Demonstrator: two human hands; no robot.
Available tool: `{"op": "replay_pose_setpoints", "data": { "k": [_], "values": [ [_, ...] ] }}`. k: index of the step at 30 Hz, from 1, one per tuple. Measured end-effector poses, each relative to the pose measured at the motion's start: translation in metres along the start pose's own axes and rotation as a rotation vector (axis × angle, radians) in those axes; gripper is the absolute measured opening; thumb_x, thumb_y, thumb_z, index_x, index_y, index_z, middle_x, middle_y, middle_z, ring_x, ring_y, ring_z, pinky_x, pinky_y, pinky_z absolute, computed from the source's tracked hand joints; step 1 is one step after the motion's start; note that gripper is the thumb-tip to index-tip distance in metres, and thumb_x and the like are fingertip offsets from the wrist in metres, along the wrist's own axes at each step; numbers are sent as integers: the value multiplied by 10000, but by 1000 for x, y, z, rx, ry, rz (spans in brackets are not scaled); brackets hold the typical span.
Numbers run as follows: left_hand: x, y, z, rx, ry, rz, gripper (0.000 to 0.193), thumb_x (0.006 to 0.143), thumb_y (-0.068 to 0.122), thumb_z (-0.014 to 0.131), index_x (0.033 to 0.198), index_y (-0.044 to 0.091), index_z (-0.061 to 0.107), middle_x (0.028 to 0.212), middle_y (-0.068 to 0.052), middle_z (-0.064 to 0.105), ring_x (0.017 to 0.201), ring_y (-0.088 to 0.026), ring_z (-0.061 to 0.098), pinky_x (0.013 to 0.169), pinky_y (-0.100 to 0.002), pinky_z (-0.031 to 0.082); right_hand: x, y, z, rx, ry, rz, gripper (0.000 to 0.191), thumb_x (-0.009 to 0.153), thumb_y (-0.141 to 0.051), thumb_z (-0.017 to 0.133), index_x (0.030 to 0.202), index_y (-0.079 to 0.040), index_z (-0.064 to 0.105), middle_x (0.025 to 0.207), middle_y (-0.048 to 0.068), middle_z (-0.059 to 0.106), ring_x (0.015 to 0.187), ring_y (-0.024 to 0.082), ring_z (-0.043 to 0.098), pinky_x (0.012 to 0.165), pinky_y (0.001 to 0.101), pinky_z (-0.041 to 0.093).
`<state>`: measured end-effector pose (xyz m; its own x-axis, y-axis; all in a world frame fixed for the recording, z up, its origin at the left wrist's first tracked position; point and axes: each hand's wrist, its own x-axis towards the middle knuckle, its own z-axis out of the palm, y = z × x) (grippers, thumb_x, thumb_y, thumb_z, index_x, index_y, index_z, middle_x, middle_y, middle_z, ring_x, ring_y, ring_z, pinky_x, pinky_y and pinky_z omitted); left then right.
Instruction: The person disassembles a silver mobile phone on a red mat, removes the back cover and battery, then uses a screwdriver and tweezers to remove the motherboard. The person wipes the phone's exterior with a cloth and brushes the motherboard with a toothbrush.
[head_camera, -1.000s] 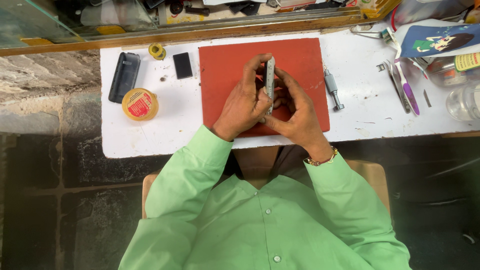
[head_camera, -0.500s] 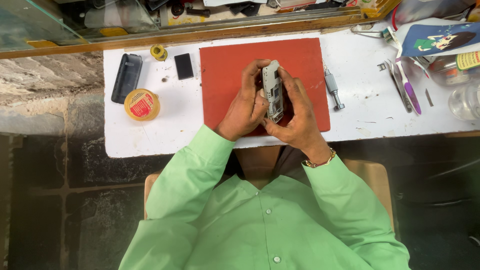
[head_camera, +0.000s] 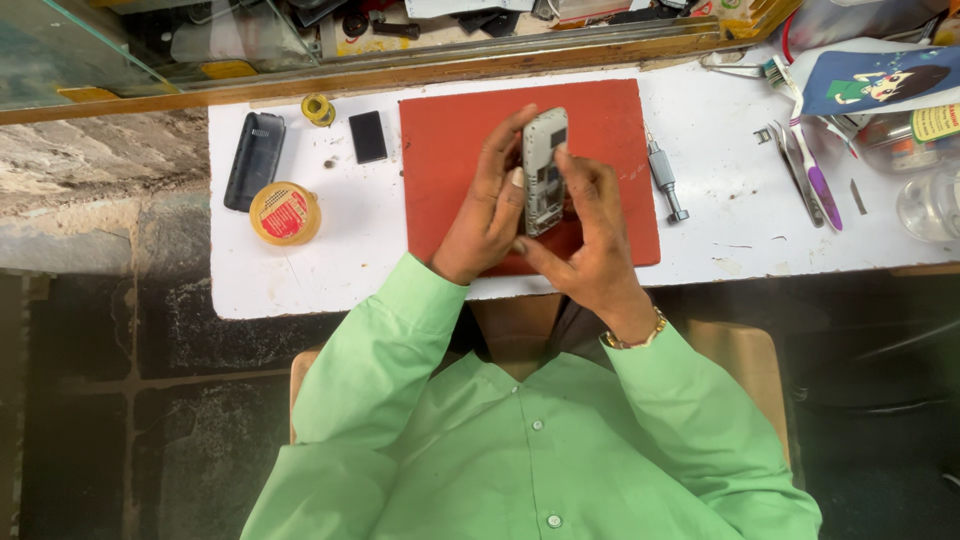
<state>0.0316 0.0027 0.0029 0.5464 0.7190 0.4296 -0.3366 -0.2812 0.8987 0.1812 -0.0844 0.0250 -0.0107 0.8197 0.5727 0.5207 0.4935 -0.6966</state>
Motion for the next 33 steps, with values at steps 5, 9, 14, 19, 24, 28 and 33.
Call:
{"op": "replay_pose_setpoints", "data": {
  "k": [5,9,14,19,24,28,33],
  "values": [
    [4,5,-9,-174,100,-76,490,1159,169,359,1635,130,248,1470,-195,520,1270,-256,578,1121,-417,516,-11,5,-29,-222,168,175,524,996,-275,823,1429,-60,620,1364,150,528,1242,292,574,1096,414,517],
    [8,10,-14,-415,96,-256,545,1073,245,374,1605,166,281,1265,-186,678,1054,-217,704,938,-391,619,-15,27,-61,-635,187,305,420,996,-221,816,1319,11,681,1191,186,516,1115,363,541,972,485,481],
    [13,7,-12,-426,99,-295,452,1127,349,373,1546,180,349,1146,-193,689,944,-240,711,876,-384,606,-20,47,-64,-722,126,372,307,1010,-177,762,1227,34,710,1057,173,561,938,335,571,825,466,484],
    [14,1,-14,-491,116,-318,411,1101,308,388,1490,177,363,1200,-210,679,995,-257,724,888,-393,615,-19,49,-61,-695,141,414,196,1000,-125,742,1096,44,724,873,131,588,761,286,591,703,441,469],
    [14,-6,-17,-560,123,-280,416,1067,269,433,1452,119,380,1279,-226,663,1027,-268,715,901,-389,609,-16,43,-62,-645,196,389,140,985,-82,723,1046,44,719,894,153,619,765,295,613,696,431,486],
    [14,-7,-18,-519,122,-300,444,1039,228,496,1444,78,394,1255,-224,660,1021,-267,708,902,-387,600,-14,35,-64,-491,287,378,130,1000,-45,703,1074,61,709,903,126,682,751,204,640,701,350,511],
    [16,-7,-17,-455,118,-309,432,1040,223,534,1427,55,442,1233,-219,669,1008,-258,716,897,-376,612,-10,16,-64,-250,385,432,135,967,6,753,1092,50,728,888,58,677,724,85,580,628,239,451]
  ]
}}
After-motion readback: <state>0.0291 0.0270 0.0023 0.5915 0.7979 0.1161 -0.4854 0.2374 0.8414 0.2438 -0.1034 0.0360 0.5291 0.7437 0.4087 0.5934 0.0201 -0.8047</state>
